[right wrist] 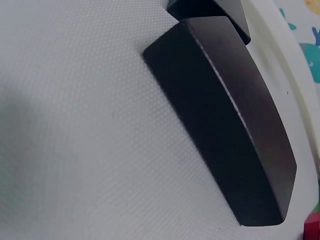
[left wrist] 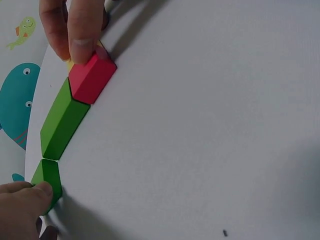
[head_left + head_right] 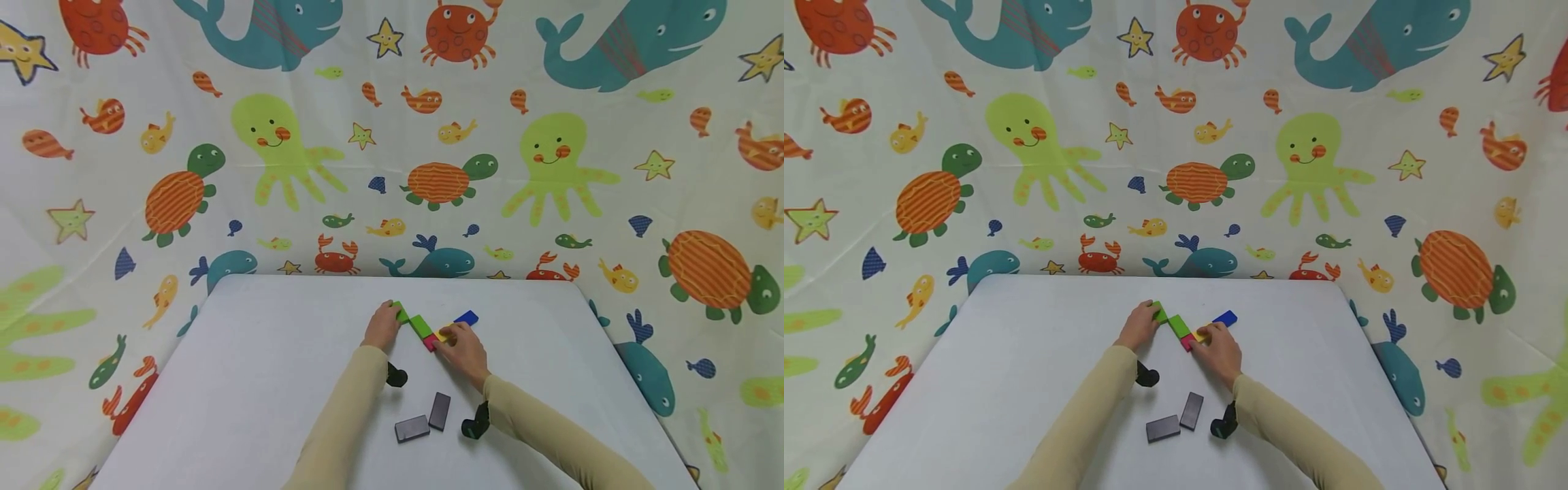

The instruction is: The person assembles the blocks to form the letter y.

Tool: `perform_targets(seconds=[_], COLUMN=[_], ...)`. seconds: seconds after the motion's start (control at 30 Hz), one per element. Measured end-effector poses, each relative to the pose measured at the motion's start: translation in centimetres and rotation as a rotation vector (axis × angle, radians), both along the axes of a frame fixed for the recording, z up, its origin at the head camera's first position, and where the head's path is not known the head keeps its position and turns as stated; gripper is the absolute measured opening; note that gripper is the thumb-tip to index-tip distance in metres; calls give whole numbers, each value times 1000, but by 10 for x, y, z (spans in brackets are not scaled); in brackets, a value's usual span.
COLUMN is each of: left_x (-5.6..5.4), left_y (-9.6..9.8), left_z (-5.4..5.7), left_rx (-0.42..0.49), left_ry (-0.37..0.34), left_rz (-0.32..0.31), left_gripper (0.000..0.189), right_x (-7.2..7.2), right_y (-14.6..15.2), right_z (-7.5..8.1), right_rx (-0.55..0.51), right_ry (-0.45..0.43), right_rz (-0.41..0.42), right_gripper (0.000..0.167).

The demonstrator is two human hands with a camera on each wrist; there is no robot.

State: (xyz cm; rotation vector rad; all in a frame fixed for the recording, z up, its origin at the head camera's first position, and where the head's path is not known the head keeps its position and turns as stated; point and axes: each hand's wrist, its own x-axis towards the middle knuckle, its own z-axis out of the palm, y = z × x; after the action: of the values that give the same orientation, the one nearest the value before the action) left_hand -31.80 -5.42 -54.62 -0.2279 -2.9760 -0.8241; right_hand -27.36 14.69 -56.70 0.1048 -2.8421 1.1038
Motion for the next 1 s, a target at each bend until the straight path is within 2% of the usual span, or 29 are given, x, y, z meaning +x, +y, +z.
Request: perform_targets(seconds=[0.2,0.3,0.5,0.9,1.0], left_x=[2,3,4,4,3], left_y=[6,10,16,17,17], left_z=[-3,0,6,7,7], left_rx=[-37,-40,-17,25,30], left_ry=[88,114,99,107,92], left_rz=[53,76,94,84,79], left_gripper=[15,11,10,8,9], right_x=[1,1,1,-1,-1], right_y=[1,1,2,2,3], right_z=[0,1,1,1,0], right_rx=[-4,-8,-6,-6,-6], right_ry=[1,5,28,14,14], right_rz=[8,15,27,17,15], right_gripper=[30,30,29,30,30])
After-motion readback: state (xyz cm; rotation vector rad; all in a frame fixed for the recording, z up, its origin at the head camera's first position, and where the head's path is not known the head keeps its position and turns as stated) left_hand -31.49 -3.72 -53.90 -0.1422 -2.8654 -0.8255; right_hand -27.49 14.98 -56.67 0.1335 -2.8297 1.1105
